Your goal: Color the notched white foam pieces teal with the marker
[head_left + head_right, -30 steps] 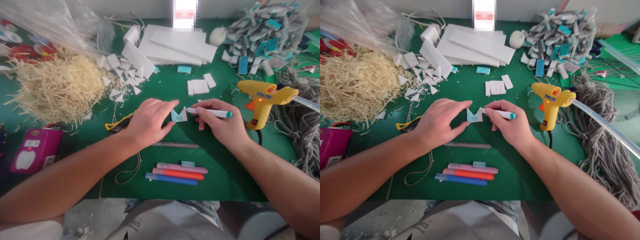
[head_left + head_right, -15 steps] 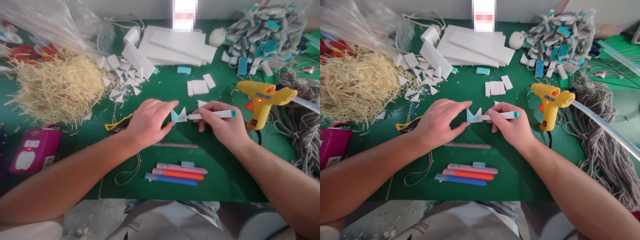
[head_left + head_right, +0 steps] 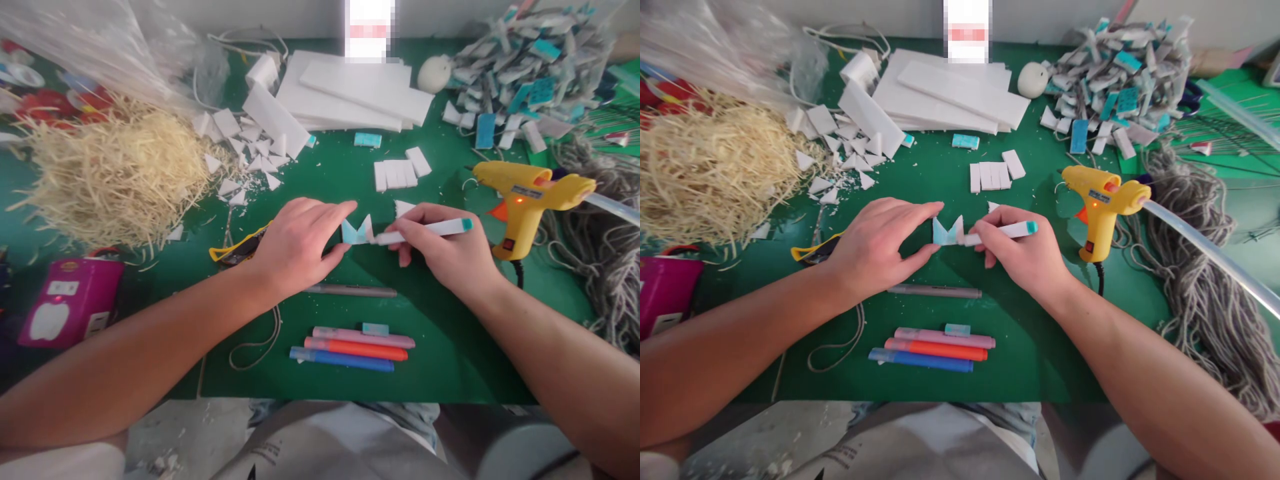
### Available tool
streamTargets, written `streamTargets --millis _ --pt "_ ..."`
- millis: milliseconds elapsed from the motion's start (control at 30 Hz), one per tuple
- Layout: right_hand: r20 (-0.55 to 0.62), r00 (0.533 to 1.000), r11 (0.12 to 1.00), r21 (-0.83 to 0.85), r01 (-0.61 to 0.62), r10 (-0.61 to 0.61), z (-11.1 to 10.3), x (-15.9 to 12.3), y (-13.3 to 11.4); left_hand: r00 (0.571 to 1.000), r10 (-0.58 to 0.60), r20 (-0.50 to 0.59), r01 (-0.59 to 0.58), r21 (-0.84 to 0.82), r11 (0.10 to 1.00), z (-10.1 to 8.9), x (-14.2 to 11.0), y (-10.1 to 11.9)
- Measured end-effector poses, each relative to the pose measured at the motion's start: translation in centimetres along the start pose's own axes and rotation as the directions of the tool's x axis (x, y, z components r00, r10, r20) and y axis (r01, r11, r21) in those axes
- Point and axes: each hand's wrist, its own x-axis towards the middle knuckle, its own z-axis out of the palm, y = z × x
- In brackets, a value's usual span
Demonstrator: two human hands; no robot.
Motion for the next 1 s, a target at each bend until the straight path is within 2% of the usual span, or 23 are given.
streamTargets --millis 67,233,433,600,800,933,1000 --pt "0.007 1.000 1.000 -0.005 -0.008 0.008 0.06 -0.05 -0.01 1.000 0.017 -0.013 -0.017 0.011 1.000 -0.05 0.04 0.02" --pt "-0.079 0.996 0.999 0.027 0.034 -0.031 0.25 -0.05 0.07 1.000 0.018 -0.020 -0.018 0.015 1.000 -0.02 0.08 0.09" --pt "0.009 1.000 0.999 -0.049 0.004 -0.004 0.00 -0.07 -0.08 1.000 0.020 -0.023 -0.020 0.004 1.000 0.10 0.03 0.06" --pt "-0.099 0.993 0.998 -0.007 0.059 -0.059 0.14 -0.01 0.01 1.000 0.008 -0.008 -0.008 0.001 1.000 0.05 0.00 0.05" --pt "-0.004 0.999 0.997 -0.064 0.033 -0.034 -0.18 0.13 0.37 1.000 -0.003 0.004 0.003 0.002 1.000 0.04 -0.02 0.01" --pt "-0.080 0.996 0.999 -0.020 0.048 -0.050 0.06 0.14 0.33 1.000 0.005 -0.003 -0.005 -0.001 1.000 0.04 0.01 0.03" --pt "-0.076 0.996 0.999 -0.026 0.040 -0.042 0.19 0.13 0.25 1.000 0.002 0.002 -0.002 -0.001 1.000 0.02 0.01 0.02"
